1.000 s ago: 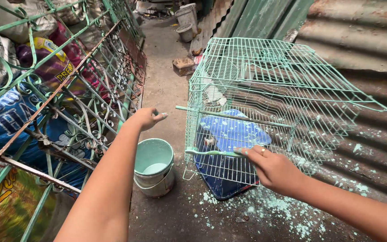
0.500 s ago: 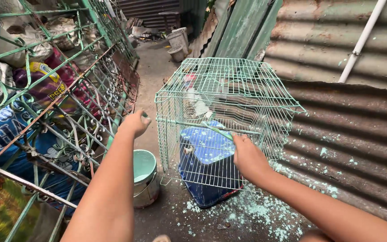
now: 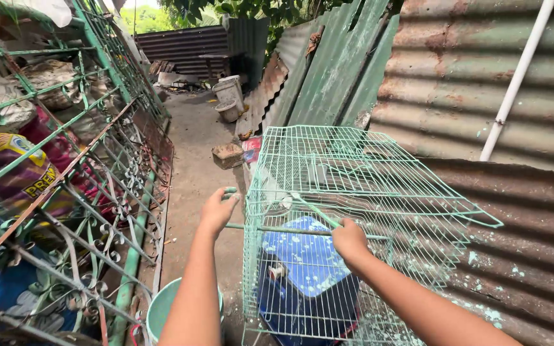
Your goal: The recorder is shown painting and repairing a green metal bird cage in an outdoor area.
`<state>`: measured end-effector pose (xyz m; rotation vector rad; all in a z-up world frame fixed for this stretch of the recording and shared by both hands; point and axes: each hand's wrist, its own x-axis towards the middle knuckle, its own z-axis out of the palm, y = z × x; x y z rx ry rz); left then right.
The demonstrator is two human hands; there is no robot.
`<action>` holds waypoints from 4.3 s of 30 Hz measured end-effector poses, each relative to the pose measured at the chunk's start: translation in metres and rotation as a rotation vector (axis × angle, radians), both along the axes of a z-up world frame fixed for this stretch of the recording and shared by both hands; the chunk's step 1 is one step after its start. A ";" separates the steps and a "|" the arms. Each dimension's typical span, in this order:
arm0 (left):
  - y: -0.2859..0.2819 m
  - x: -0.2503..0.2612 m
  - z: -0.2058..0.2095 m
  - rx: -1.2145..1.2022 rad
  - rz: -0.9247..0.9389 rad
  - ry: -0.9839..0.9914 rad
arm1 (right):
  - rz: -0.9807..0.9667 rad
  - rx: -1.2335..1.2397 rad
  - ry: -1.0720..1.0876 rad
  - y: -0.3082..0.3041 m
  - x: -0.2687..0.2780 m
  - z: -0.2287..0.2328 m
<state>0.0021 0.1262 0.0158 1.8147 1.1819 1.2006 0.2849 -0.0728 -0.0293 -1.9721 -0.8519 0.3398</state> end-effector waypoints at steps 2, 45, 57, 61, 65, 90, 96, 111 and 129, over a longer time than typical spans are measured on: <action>0.030 -0.002 -0.005 0.025 0.000 0.000 | -0.049 -0.030 -0.044 0.049 0.016 -0.011; 0.169 0.062 -0.062 0.187 0.134 0.180 | -0.149 -0.042 -0.392 0.332 0.195 -0.130; 0.178 0.072 -0.073 0.178 0.148 0.223 | -0.127 -0.066 -0.470 0.353 0.216 -0.131; 0.165 0.074 -0.060 0.142 0.147 0.223 | -0.098 -0.115 -0.514 0.339 0.213 -0.125; 0.155 0.068 -0.057 0.113 0.150 0.211 | -0.089 -0.212 -0.532 0.334 0.203 -0.132; 0.170 0.092 -0.057 0.119 0.132 0.182 | 0.053 -0.002 -0.513 0.360 0.246 -0.198; 0.156 0.096 -0.045 0.070 0.106 0.182 | -0.009 0.132 -0.387 0.329 0.203 -0.132; 0.160 0.102 -0.047 0.048 0.104 0.189 | 0.034 0.001 -0.601 0.346 0.218 -0.133; 0.159 0.102 -0.048 0.033 0.078 0.188 | 0.026 -0.044 -0.523 0.343 0.205 -0.129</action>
